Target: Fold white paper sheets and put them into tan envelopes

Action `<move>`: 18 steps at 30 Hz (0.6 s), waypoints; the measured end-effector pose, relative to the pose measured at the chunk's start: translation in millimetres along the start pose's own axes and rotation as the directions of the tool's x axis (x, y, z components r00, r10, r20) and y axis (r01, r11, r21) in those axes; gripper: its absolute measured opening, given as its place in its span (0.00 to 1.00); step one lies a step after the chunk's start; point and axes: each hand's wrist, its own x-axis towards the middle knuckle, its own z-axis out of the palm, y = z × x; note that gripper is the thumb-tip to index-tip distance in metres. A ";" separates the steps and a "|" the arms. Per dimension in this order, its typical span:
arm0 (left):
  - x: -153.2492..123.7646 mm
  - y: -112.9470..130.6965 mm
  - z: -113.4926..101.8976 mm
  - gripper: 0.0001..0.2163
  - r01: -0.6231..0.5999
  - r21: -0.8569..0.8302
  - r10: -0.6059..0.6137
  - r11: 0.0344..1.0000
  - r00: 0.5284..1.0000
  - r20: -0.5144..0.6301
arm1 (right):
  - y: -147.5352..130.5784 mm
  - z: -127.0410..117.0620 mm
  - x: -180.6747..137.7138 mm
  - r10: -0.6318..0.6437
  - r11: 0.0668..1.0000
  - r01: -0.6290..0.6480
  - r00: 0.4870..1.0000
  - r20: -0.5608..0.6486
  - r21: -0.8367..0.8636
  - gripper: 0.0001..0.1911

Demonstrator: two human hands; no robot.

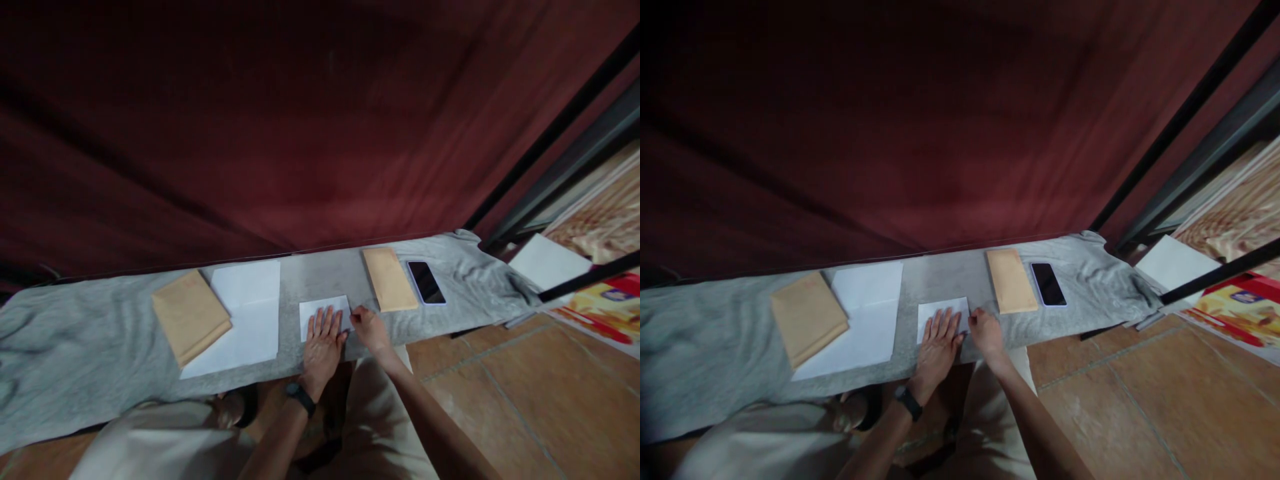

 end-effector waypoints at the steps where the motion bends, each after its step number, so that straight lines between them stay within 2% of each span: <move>1: -0.2 0.8 0.2 0.23 0.003 0.013 -0.003 1.000 1.000 0.008 | -1.7 2.5 -3.1 -0.053 0.998 0.051 0.997 -0.063 -0.040 0.13; 4: -1.6 1.1 3.6 0.25 -0.018 0.039 0.016 0.999 0.999 0.039 | -8.3 16.2 -11.2 -0.316 0.947 0.300 0.934 -0.169 -0.112 0.18; 6: -3.1 0.1 6.8 0.26 -0.054 0.050 0.051 0.997 0.997 0.055 | -10.9 27.3 -13.4 -0.472 0.881 0.460 0.872 -0.132 -0.116 0.20; 8: -4.5 -0.8 9.5 0.26 -0.068 0.062 0.064 0.996 0.996 0.056 | -9.5 36.3 -12.4 -0.558 0.826 0.540 0.824 -0.095 -0.163 0.22; 13: -7.8 -1.9 9.8 0.24 -0.010 0.043 0.010 0.999 1.000 -0.005 | 5.5 39.9 -2.4 -0.586 0.775 0.531 0.806 -0.077 -0.343 0.25; 18: -15.9 -6.5 5.0 0.26 0.071 -0.009 -0.072 0.997 0.993 -0.093 | 15.9 35.1 4.1 -0.594 0.746 0.507 0.800 -0.087 -0.432 0.27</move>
